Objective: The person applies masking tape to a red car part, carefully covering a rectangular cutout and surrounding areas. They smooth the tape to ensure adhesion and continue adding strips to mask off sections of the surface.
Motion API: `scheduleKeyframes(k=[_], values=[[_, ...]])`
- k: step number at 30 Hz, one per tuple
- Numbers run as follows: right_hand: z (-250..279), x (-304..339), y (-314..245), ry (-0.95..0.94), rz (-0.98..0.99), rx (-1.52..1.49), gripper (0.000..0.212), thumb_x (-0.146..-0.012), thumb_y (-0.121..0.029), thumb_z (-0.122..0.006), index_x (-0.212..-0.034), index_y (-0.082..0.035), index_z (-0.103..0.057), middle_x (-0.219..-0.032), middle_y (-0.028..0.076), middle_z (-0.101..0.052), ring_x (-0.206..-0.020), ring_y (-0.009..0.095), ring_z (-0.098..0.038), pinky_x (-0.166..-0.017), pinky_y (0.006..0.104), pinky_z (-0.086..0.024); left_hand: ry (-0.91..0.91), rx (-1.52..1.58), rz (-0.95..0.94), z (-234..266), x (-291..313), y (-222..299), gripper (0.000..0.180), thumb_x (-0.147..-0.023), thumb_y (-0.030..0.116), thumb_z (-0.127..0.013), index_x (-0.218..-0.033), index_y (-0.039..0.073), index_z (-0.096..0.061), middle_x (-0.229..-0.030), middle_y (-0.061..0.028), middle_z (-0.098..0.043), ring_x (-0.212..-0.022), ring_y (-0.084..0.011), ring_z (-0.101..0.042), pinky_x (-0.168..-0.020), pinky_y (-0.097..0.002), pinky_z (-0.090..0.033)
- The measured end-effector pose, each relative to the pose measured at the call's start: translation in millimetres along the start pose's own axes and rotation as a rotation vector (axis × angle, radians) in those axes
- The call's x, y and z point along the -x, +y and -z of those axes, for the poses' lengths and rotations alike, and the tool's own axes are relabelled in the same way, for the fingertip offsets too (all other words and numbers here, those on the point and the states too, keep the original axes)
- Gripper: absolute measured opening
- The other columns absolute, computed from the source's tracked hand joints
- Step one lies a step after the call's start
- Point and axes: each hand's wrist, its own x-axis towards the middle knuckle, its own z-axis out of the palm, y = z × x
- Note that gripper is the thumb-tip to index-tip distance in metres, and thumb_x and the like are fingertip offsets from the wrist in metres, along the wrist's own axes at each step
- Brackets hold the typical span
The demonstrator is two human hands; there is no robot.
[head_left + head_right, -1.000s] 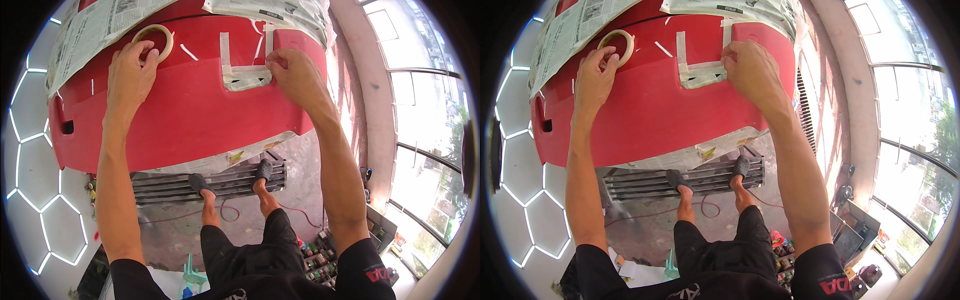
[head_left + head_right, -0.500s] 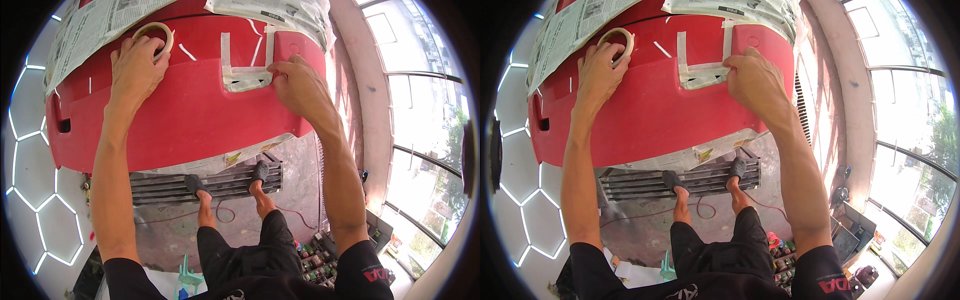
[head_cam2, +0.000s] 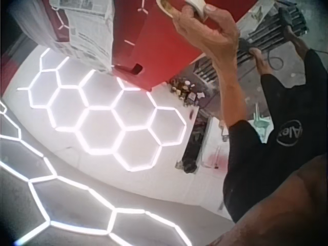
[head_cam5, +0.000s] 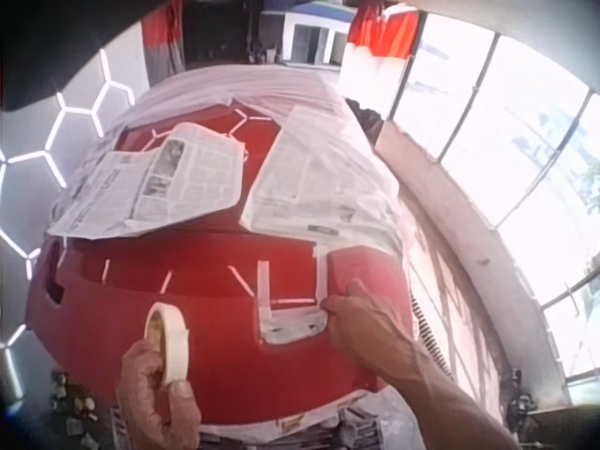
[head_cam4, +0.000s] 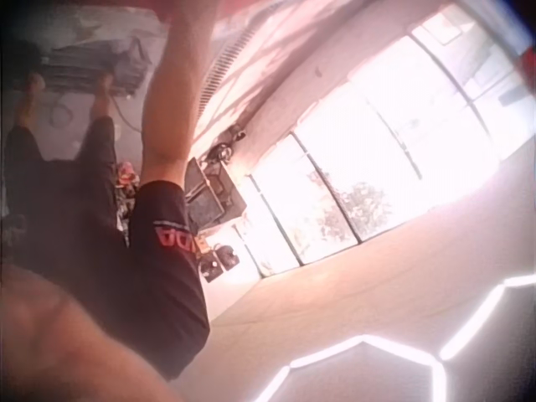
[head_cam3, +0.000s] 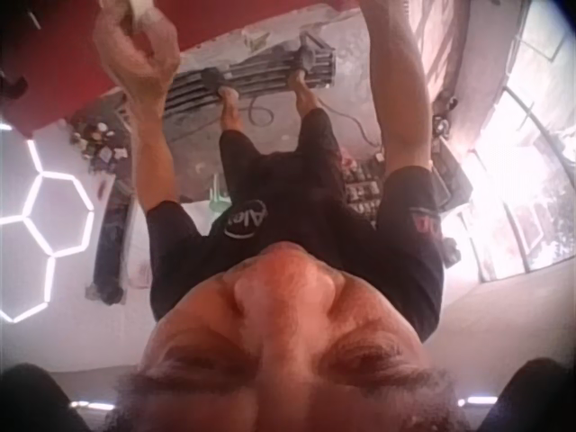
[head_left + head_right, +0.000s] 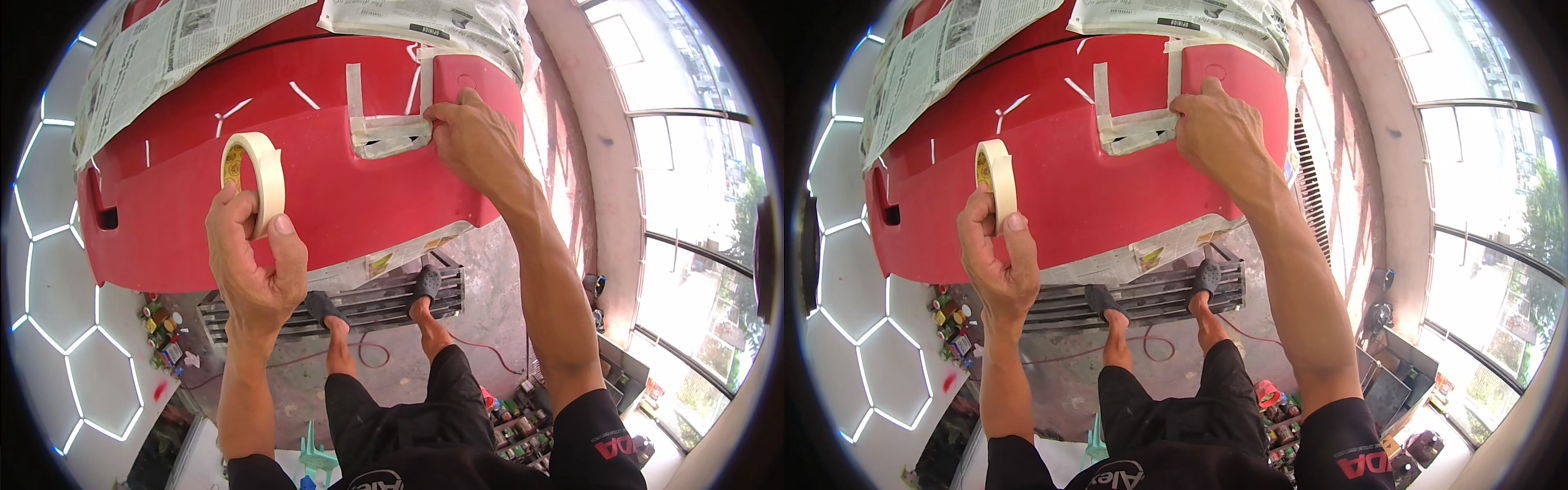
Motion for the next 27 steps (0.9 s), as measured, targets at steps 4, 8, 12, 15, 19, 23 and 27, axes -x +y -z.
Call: scheduleKeyframes(k=[4,8,12,15,19,23,27], values=[[10,0,-1,0.004,0.041,-0.003,0.034,-0.099,-0.008,-0.060,-0.124,-0.011,-0.083,-0.113,0.018,-0.065,-0.106,0.039,-0.072,-0.096,0.0511,-0.056,-0.044,-0.013,-0.062,10,21,1,0.028,-0.099,0.009,-0.067,-0.122,-0.005,-0.059,-0.093,-0.0103,-0.064,-0.079,-0.0193,-0.058,-0.123,-0.0516,-0.042],[10,-6,14,-0.063,0.171,0.137,0.031,-0.098,-0.007,-0.061,-0.118,-0.012,-0.085,-0.112,0.017,-0.064,-0.101,0.038,-0.073,-0.090,0.0514,-0.057,-0.061,0.012,-0.078,7,29,2,0.028,-0.096,0.008,-0.068,-0.121,-0.003,-0.060,-0.084,-0.0063,-0.064,-0.077,-0.0193,-0.058,-0.125,-0.0532,-0.040],[6,-11,9,-0.026,0.251,0.215,0.025,-0.100,-0.011,-0.065,-0.111,-0.014,-0.087,-0.116,0.019,-0.067,-0.093,0.037,-0.076,-0.085,0.0515,-0.059,-0.053,0.034,-0.063,6,36,5,0.028,-0.095,0.008,-0.068,-0.120,-0.002,-0.060,-0.083,-0.0037,-0.064,-0.071,-0.0174,-0.056,-0.125,-0.0540,-0.040],[7,-11,7,-0.036,0.239,0.228,0.025,-0.100,-0.011,-0.065,-0.111,-0.015,-0.087,-0.117,0.019,-0.067,-0.093,0.037,-0.075,-0.085,0.0511,-0.058,-0.034,0.036,-0.071,6,41,0,0.028,-0.095,0.008,-0.068,-0.120,-0.001,-0.060,-0.082,-0.0035,-0.064,-0.068,-0.0165,-0.055,-0.125,-0.0543,-0.040],[6,-11,11,-0.035,0.229,0.147,0.029,-0.099,-0.010,-0.061,-0.115,-0.013,-0.085,-0.111,0.016,-0.064,-0.093,0.036,-0.072,-0.088,0.0504,-0.057,-0.039,0.050,-0.057,11,45,-3,0.028,-0.096,0.008,-0.068,-0.121,-0.002,-0.059,-0.083,-0.0039,-0.064,-0.068,-0.0167,-0.055,-0.123,-0.0546,-0.042],[14,-5,6,0.002,0.042,-0.085,0.028,-0.100,-0.012,-0.063,-0.119,-0.011,-0.084,-0.114,0.015,-0.066,-0.101,0.033,-0.071,-0.089,0.0453,-0.056,-0.097,0.214,0.116,15,53,4,0.031,-0.099,0.010,-0.067,-0.125,-0.004,-0.058,-0.097,-0.0105,-0.066,-0.076,-0.0173,-0.059,-0.110,-0.0475,-0.050],[47,36,-27,-0.143,0.012,-0.467,0.035,-0.100,-0.024,-0.075,-0.130,-0.008,-0.079,-0.115,0.010,-0.068,-0.093,0.021,-0.066,-0.084,0.0372,-0.054,-0.220,0.461,0.381,25,59,33,0.034,-0.103,0.013,-0.065,-0.129,-0.007,-0.056,-0.118,-0.0187,-0.063,-0.091,-0.0201,-0.062,-0.089,-0.0379,-0.052]])
